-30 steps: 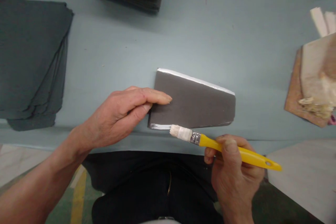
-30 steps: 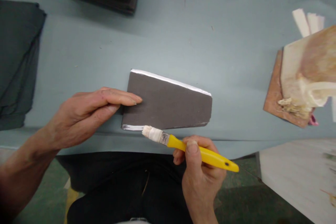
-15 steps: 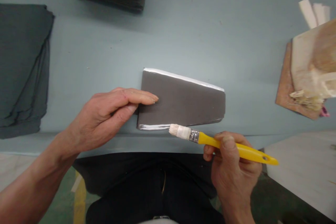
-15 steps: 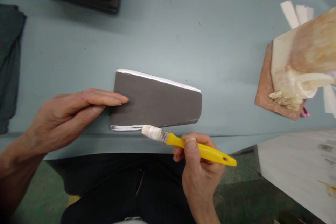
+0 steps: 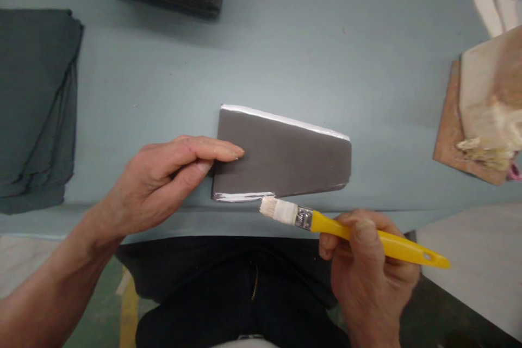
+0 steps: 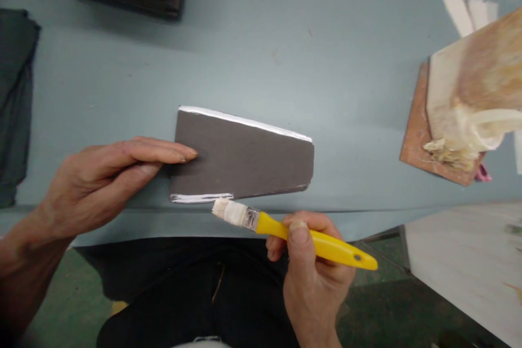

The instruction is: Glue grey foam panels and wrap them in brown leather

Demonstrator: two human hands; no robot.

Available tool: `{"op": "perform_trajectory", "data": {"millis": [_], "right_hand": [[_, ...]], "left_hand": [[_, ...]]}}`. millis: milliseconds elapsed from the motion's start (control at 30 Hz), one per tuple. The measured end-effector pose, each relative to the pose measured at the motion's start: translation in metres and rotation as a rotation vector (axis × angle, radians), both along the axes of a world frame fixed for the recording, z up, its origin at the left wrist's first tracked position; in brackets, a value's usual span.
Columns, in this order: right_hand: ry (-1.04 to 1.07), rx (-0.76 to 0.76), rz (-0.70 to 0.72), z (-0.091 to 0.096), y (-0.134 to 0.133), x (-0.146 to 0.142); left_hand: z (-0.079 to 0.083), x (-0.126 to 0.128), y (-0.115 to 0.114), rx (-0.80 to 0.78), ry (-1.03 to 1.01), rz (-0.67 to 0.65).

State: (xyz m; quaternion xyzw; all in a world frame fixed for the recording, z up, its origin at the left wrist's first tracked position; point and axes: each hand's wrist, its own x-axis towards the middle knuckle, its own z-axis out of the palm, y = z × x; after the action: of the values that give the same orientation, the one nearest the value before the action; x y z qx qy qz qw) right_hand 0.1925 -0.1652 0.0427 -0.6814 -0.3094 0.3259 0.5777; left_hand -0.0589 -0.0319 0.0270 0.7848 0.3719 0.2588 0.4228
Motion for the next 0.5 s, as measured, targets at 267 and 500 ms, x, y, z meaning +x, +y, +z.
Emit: {"op": "perform_trajectory", "data": {"millis": [267,500], "right_hand": [[0.056,0.025,0.041,0.001,0.004,-0.020],[0.045,0.000,0.023,-0.006,0.009,-0.025]], "left_hand": [[0.002,0.002,0.000,-0.008,-0.024,-0.003],[0.001,0.003,0.000,0.000,-0.037,-0.013]]}}
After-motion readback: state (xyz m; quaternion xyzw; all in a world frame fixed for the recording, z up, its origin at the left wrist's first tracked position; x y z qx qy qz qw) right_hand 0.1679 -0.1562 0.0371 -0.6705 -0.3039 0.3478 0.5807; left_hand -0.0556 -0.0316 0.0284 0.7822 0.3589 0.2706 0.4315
